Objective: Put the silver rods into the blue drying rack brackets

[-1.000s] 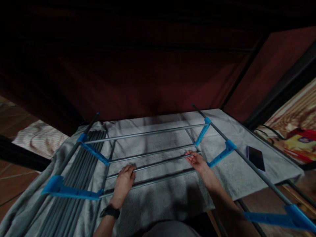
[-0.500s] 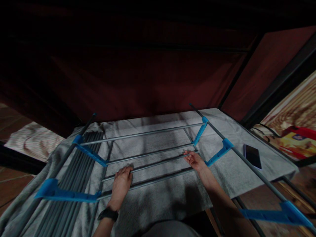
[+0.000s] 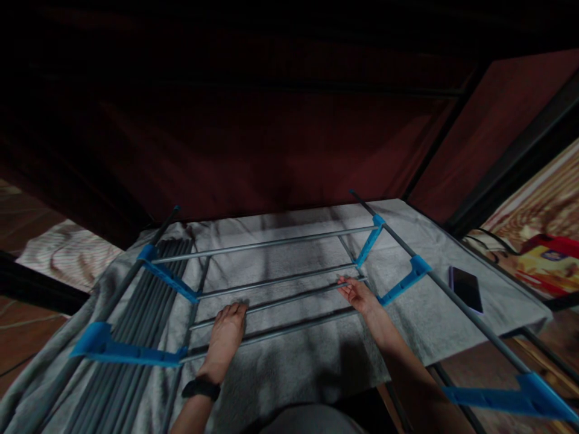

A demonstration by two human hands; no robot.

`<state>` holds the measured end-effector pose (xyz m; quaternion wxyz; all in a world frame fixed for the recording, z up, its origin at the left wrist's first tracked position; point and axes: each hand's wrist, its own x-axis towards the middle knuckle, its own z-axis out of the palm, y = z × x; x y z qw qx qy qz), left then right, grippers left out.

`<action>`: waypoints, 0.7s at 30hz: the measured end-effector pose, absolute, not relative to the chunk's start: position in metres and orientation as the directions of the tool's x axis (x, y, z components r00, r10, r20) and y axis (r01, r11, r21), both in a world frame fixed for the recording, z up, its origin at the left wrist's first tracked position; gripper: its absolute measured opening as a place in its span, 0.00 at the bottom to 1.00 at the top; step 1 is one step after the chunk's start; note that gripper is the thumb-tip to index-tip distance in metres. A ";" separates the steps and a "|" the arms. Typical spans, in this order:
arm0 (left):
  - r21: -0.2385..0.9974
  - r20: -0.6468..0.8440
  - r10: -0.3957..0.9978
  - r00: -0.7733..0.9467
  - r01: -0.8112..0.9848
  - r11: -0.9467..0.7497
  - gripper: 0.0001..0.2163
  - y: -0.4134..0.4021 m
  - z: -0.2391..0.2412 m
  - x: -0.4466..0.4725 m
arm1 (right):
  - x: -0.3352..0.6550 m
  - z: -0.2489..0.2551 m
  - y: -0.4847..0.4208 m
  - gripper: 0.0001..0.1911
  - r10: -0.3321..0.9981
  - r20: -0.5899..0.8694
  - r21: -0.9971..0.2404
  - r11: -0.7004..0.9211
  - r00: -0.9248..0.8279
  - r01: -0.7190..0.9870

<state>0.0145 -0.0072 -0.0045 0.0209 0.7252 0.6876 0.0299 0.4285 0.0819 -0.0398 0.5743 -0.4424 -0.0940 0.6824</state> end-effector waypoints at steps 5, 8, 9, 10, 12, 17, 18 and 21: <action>-0.021 -0.001 0.997 0.078 0.997 -0.078 0.25 -0.007 -0.005 0.019 | 0.427 -0.036 0.085 0.14 0.829 -0.553 -0.637 -0.358 0.082 -0.683; -0.072 -0.027 0.995 0.096 0.993 -0.097 0.27 -0.008 -0.005 0.020 | 0.426 -0.035 0.085 0.15 0.816 -0.570 -0.633 -0.361 0.097 -0.685; -0.081 -0.032 0.995 0.099 0.991 -0.101 0.27 -0.008 -0.006 0.021 | 0.426 -0.035 0.085 0.14 0.816 -0.571 -0.631 -0.362 0.094 -0.686; -0.088 -0.037 0.994 0.100 0.991 -0.103 0.27 -0.008 -0.006 0.021 | 0.426 -0.035 0.085 0.14 0.816 -0.571 -0.630 -0.364 0.091 -0.686; -0.095 -0.043 0.994 0.101 0.990 -0.105 0.28 -0.009 -0.006 0.022 | 0.428 -0.038 0.085 0.14 0.813 -0.574 -0.632 -0.368 0.094 -0.681; -0.117 -0.045 0.992 0.120 0.985 -0.124 0.26 -0.008 -0.005 0.028 | 0.438 -0.049 0.086 0.13 0.844 -0.531 -0.668 -0.357 0.082 -0.653; -0.125 -0.047 0.991 0.126 0.983 -0.131 0.25 -0.009 -0.005 0.029 | 0.440 -0.051 0.087 0.13 0.843 -0.533 -0.667 -0.363 0.076 -0.651; -0.142 -0.044 0.990 0.134 0.980 -0.139 0.23 -0.010 -0.004 0.032 | 0.444 -0.055 0.089 0.14 0.828 -0.555 -0.657 -0.384 0.072 -0.649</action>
